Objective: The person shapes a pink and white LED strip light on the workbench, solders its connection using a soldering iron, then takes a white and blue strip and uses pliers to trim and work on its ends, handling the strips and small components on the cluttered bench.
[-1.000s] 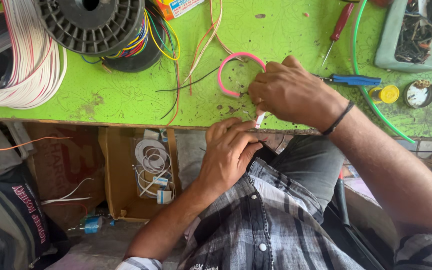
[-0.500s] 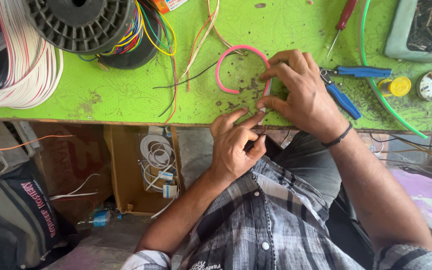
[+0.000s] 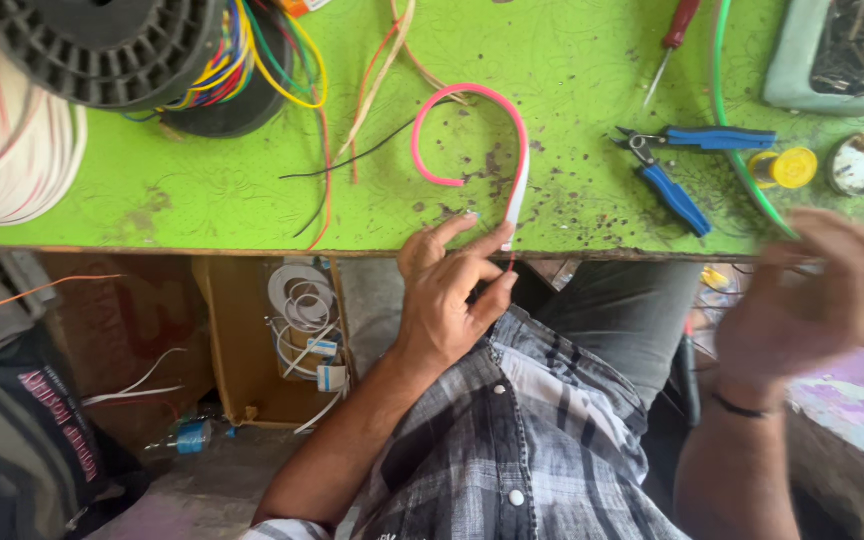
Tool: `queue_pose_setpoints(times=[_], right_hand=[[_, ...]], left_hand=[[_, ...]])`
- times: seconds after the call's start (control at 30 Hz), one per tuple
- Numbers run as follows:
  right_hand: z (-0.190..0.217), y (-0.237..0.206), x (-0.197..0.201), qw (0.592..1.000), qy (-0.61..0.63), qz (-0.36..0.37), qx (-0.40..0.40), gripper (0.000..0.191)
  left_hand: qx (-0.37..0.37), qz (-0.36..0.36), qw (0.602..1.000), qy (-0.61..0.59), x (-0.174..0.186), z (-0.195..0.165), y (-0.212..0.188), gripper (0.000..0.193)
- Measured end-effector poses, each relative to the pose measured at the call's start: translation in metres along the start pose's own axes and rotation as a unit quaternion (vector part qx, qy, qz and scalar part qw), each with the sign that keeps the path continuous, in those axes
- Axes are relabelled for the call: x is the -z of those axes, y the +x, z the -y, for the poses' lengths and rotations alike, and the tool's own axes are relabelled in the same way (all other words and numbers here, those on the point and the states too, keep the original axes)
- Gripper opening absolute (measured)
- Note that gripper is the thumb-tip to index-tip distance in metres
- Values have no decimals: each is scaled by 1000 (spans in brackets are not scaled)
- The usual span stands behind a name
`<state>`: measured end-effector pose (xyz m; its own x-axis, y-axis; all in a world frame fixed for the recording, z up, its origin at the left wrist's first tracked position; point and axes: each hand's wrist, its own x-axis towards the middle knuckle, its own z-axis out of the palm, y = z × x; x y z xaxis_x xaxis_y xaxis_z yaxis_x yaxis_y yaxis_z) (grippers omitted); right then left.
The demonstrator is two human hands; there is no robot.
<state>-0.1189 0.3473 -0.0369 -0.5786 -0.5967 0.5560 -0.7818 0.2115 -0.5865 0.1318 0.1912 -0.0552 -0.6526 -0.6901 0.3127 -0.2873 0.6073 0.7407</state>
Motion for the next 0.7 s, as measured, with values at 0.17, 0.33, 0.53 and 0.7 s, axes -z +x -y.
queue_pose_setpoints(times=[0.17, 0.33, 0.53, 0.7], right_hand=[[-60, 25, 61, 986, -136, 27, -96, 52], [-79, 30, 60, 955, -256, 135, -69, 68], [-110, 35, 47, 967, -196, 101, -124, 64], [-85, 39, 41, 967, -146, 13, -208, 33]], left_hand=[[-3, 9, 1000, -2, 1, -8, 13, 16], [8, 15, 1000, -13, 3, -18, 21, 17], [0, 19, 999, -27, 16, -14, 17, 30], [14, 34, 998, -41, 18, -8, 17, 31]])
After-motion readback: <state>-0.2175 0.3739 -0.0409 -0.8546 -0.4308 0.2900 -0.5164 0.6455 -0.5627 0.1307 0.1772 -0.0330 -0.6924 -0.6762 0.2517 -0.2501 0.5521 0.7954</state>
